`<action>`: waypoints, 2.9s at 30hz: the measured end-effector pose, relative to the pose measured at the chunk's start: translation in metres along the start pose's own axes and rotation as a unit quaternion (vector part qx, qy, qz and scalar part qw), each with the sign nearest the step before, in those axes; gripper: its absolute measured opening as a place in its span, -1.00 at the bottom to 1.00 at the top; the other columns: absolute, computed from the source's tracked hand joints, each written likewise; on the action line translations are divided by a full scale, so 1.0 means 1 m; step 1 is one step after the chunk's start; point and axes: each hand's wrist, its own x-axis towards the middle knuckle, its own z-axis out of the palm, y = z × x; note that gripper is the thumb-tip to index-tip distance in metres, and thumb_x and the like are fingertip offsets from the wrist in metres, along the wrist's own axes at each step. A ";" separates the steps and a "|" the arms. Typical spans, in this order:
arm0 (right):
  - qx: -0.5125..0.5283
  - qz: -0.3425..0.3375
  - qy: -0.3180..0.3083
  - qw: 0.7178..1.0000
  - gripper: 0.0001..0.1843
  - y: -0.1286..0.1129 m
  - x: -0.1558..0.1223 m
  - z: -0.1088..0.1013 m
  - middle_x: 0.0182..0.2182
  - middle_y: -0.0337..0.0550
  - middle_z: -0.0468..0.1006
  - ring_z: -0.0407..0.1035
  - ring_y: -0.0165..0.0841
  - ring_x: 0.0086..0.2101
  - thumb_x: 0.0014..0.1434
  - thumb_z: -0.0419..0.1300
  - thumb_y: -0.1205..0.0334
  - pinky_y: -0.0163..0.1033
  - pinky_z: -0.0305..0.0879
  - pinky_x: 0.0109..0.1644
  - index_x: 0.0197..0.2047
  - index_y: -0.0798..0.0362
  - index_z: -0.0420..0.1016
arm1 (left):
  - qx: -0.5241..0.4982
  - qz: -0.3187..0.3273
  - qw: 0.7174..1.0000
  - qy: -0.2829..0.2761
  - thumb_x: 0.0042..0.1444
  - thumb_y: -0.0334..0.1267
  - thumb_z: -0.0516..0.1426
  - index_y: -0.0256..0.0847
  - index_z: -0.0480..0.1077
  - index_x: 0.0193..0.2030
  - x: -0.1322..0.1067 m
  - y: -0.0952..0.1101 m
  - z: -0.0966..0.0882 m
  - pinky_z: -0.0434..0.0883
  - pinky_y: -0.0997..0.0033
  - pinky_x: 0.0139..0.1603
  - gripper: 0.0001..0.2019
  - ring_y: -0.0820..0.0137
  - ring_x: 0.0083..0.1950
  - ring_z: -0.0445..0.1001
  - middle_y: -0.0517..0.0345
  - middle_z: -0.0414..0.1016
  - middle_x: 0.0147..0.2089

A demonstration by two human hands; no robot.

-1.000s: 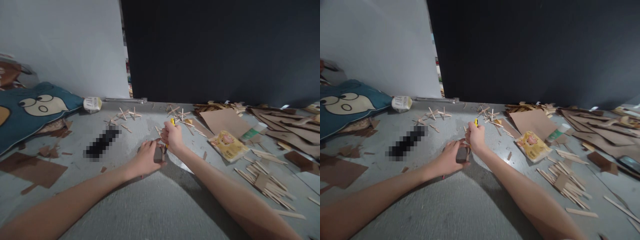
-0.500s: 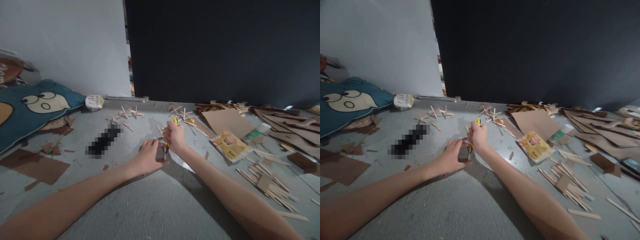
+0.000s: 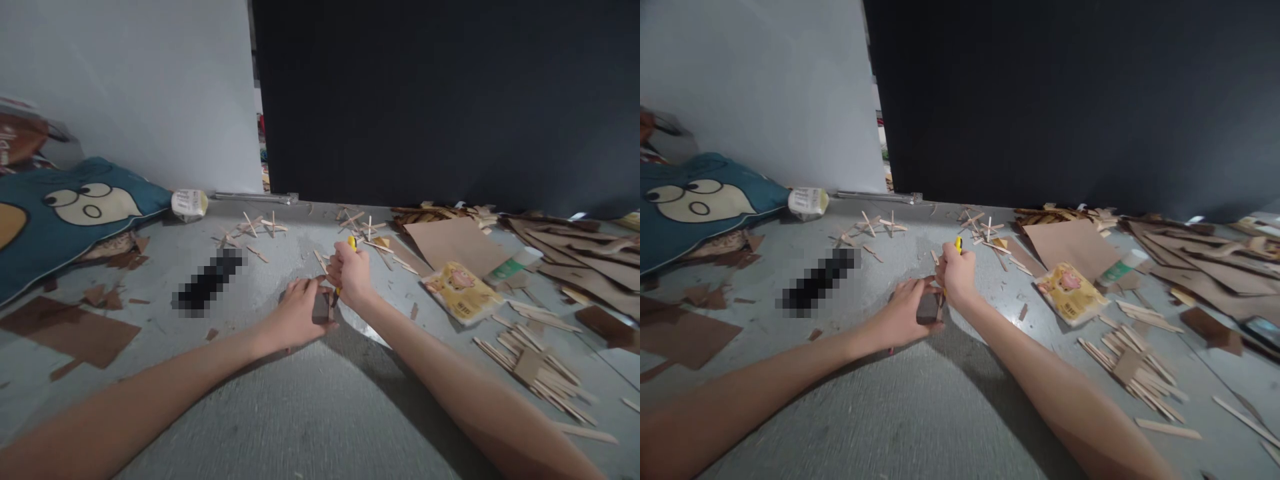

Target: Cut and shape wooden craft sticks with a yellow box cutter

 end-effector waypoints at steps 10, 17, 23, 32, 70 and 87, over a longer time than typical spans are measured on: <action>-0.001 0.006 -0.002 1.000 -0.57 -0.002 0.001 -0.001 -0.75 -0.54 -0.13 -0.28 -0.58 -0.71 -0.03 0.17 0.24 -0.39 -0.31 -0.70 -0.61 -0.08 -0.11 | -0.013 0.011 1.000 0.008 -0.01 -0.10 0.41 -0.14 0.34 0.11 0.000 -0.004 0.004 0.27 -0.23 0.33 -0.43 -0.14 0.34 0.32 -0.17 0.43 0.21; -0.004 0.005 -0.001 1.000 -0.56 0.000 0.002 -0.002 -0.75 -0.54 -0.12 -0.28 -0.58 -0.71 -0.01 0.17 0.24 -0.39 -0.30 -0.70 -0.58 -0.09 -0.12 | -0.023 0.016 0.999 0.017 -0.04 -0.10 0.42 -0.13 0.38 0.08 0.001 -0.004 0.004 0.28 -0.24 0.32 -0.44 -0.13 0.28 0.36 -0.14 0.46 0.14; -0.001 0.008 0.003 1.000 -0.57 -0.001 0.001 -0.001 -0.75 -0.53 -0.13 -0.28 -0.57 -0.71 0.00 0.18 0.22 -0.38 -0.31 -0.71 -0.60 -0.08 -0.10 | -0.033 0.014 0.999 0.014 -0.02 -0.11 0.41 -0.10 0.36 0.11 0.000 -0.004 0.004 0.28 -0.22 0.33 -0.43 -0.12 0.33 0.32 -0.11 0.45 0.18; -0.001 0.005 0.001 1.000 -0.57 -0.001 0.001 -0.002 -0.75 -0.53 -0.13 -0.28 -0.57 -0.70 -0.02 0.17 0.24 -0.39 -0.29 -0.71 -0.60 -0.08 -0.11 | -0.027 0.003 1.000 0.004 -0.02 -0.06 0.41 -0.11 0.36 0.11 0.000 -0.003 0.002 0.30 -0.22 0.31 -0.42 -0.12 0.30 0.33 -0.13 0.44 0.17; -0.045 -0.057 -0.005 0.997 -0.55 0.015 -0.001 -0.001 -0.73 -0.53 -0.10 -0.23 -0.59 -0.70 -0.09 0.22 0.18 -0.39 -0.27 -0.71 -0.63 -0.09 -0.09 | -0.069 0.034 0.997 0.020 -0.03 -0.21 0.37 -0.13 0.29 0.24 0.001 -0.004 0.002 0.23 -0.23 0.39 -0.32 -0.10 0.35 0.36 -0.17 0.42 0.28; -0.061 -0.044 -0.019 0.997 -0.57 0.002 -0.006 0.002 -0.74 -0.54 -0.14 -0.26 -0.59 -0.73 -0.09 0.19 0.21 -0.38 -0.32 -0.71 -0.62 -0.11 -0.11 | -0.205 -0.065 0.965 0.151 0.17 -0.45 0.05 -0.11 0.25 0.18 0.007 -0.017 -0.002 0.33 0.07 0.27 -0.57 0.24 0.13 0.51 0.01 0.57 0.13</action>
